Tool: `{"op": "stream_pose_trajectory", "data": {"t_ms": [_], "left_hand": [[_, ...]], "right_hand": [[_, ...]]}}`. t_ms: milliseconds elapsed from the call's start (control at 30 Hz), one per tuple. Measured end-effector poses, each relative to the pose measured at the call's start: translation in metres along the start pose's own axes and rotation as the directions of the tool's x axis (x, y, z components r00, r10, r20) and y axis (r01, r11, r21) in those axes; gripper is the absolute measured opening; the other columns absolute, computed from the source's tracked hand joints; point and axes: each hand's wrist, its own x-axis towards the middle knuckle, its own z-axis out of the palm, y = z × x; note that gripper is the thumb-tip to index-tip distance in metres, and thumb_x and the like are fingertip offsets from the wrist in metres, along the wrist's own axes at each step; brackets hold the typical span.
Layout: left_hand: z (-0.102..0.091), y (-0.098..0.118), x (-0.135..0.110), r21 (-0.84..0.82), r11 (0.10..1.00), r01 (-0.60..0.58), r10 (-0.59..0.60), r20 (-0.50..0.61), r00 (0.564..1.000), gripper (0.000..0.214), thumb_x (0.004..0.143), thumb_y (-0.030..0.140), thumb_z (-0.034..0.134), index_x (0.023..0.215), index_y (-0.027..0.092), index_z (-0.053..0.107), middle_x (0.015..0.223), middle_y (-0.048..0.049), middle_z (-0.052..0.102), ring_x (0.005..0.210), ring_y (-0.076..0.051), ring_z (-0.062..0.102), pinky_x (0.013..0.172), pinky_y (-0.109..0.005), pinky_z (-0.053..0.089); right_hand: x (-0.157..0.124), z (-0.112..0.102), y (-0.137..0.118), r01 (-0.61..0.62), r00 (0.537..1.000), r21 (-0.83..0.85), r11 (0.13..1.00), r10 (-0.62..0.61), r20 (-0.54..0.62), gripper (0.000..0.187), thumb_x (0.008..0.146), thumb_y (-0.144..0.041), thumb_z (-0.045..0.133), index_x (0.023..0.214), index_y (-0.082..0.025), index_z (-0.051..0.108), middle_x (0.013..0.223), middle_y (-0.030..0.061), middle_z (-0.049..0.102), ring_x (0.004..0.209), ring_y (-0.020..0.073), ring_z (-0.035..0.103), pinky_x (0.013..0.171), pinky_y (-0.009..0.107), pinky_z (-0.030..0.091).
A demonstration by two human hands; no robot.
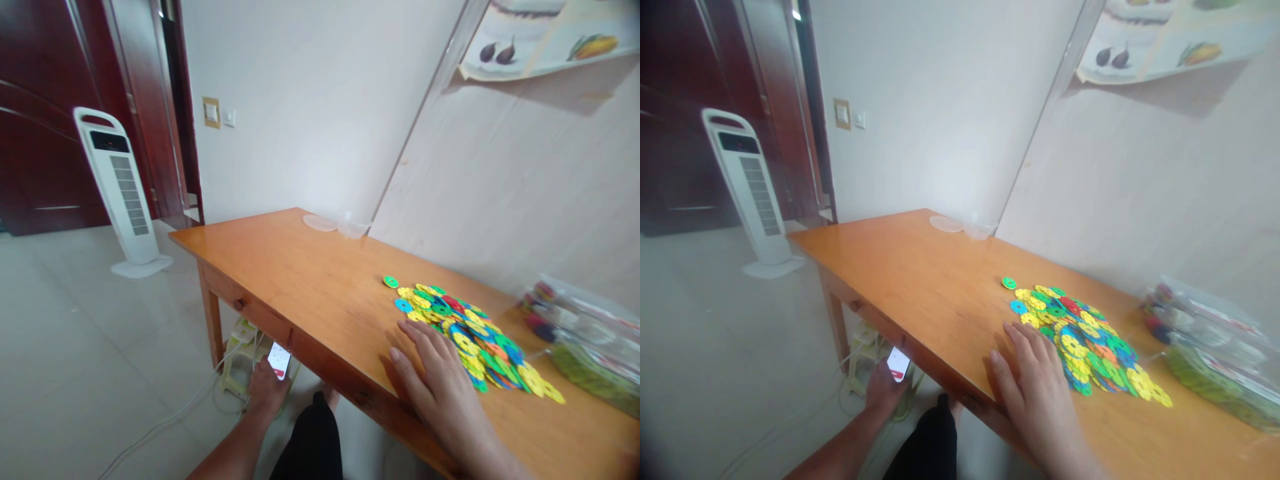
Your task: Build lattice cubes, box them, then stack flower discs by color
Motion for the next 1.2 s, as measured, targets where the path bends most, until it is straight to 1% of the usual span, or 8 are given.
{"op": "stream_pose_trajectory", "data": {"t_ms": [133, 233, 333, 400, 567, 700, 1033, 1200], "left_hand": [[0.005, 0.005, 0.011, 0.187, 0.982, 0.001, -0.006, 0.029, 1.000, 0.068, 0.067, 0.026, 0.069, 0.127, 0.011, 0.043, 0.116, -0.0196, 0.058, 0.112, -0.036, 0.055, 0.087, -0.042, 0.045], [0.007, 0.009, 0.017, 0.253, 0.967, 0.001, -0.014, 0.048, 0.999, 0.067, 0.071, 0.028, 0.068, 0.129, 0.009, 0.040, 0.119, -0.0191, 0.056, 0.113, -0.033, 0.055, 0.088, -0.040, 0.045], [0.009, 0.011, 0.022, 0.270, 0.963, 0.017, -0.033, 0.058, 0.998, 0.061, 0.073, 0.027, 0.067, 0.126, 0.012, 0.040, 0.117, -0.0152, 0.056, 0.111, -0.030, 0.056, 0.088, -0.039, 0.045], [0.010, 0.011, 0.024, 0.273, 0.962, 0.025, -0.046, 0.070, 0.996, 0.059, 0.073, 0.027, 0.067, 0.124, 0.012, 0.041, 0.114, -0.0146, 0.056, 0.108, -0.030, 0.057, 0.087, -0.039, 0.045], [0.011, 0.010, 0.028, 0.257, 0.966, 0.021, -0.041, 0.074, 0.996, 0.055, 0.074, 0.023, 0.065, 0.122, 0.006, 0.043, 0.113, -0.0185, 0.055, 0.107, -0.034, 0.057, 0.086, -0.041, 0.044], [0.012, 0.009, 0.031, 0.251, 0.968, -0.013, -0.009, 0.088, 0.996, 0.049, 0.076, 0.021, 0.062, 0.119, 0.006, 0.045, 0.112, -0.0182, 0.055, 0.106, -0.034, 0.057, 0.085, -0.041, 0.045], [0.020, 0.006, 0.039, 0.304, 0.952, 0.032, -0.054, 0.063, 0.997, 0.054, 0.071, 0.026, 0.069, 0.118, 0.009, 0.049, 0.112, -0.0160, 0.057, 0.105, -0.031, 0.058, 0.083, -0.039, 0.047], [0.016, 0.007, 0.036, 0.298, 0.954, 0.016, -0.039, 0.071, 0.997, 0.054, 0.074, 0.025, 0.066, 0.121, 0.008, 0.047, 0.114, -0.0172, 0.056, 0.106, -0.031, 0.057, 0.084, -0.040, 0.046]], "right_hand": [[-0.003, 0.000, 0.002, -0.011, 1.000, -0.007, 1.000, 0.011, 0.006, 0.044, 0.095, -0.047, 0.052, 0.132, -0.025, 0.053, 0.140, 0.0111, 0.053, 0.130, 0.0317, 0.048, 0.107, 0.053, 0.041], [-0.005, 0.000, 0.005, -0.018, 1.000, -0.017, 1.000, 0.019, 0.012, 0.045, 0.095, -0.048, 0.051, 0.134, -0.026, 0.053, 0.141, 0.0108, 0.051, 0.131, 0.0319, 0.047, 0.108, 0.054, 0.040], [-0.005, 0.000, 0.007, -0.025, 1.000, -0.028, 0.999, 0.025, 0.017, 0.046, 0.094, -0.049, 0.052, 0.134, -0.027, 0.053, 0.142, 0.0112, 0.050, 0.130, 0.0327, 0.047, 0.107, 0.055, 0.041], [-0.005, 0.000, 0.008, -0.029, 0.999, -0.035, 0.999, 0.030, 0.022, 0.046, 0.093, -0.049, 0.052, 0.134, -0.027, 0.053, 0.143, 0.0111, 0.050, 0.130, 0.0330, 0.048, 0.107, 0.055, 0.041], [-0.004, -0.001, 0.009, -0.027, 0.999, -0.054, 0.998, 0.029, 0.035, 0.048, 0.092, -0.051, 0.054, 0.134, -0.027, 0.053, 0.143, 0.0110, 0.050, 0.129, 0.0330, 0.049, 0.107, 0.055, 0.042], [-0.004, -0.001, 0.009, -0.027, 0.999, -0.074, 0.997, 0.029, 0.034, 0.050, 0.091, -0.053, 0.054, 0.134, -0.027, 0.053, 0.144, 0.0115, 0.049, 0.129, 0.0336, 0.049, 0.107, 0.056, 0.041], [-0.004, -0.002, 0.007, -0.036, 0.998, -0.089, 0.995, 0.040, 0.045, 0.050, 0.091, -0.052, 0.055, 0.136, -0.029, 0.051, 0.146, 0.0109, 0.046, 0.132, 0.0334, 0.047, 0.109, 0.056, 0.039], [-0.003, -0.003, 0.005, -0.052, 0.996, -0.107, 0.993, 0.059, 0.064, 0.050, 0.091, -0.052, 0.055, 0.135, -0.029, 0.051, 0.148, 0.0103, 0.044, 0.133, 0.0333, 0.046, 0.109, 0.056, 0.039]]}}
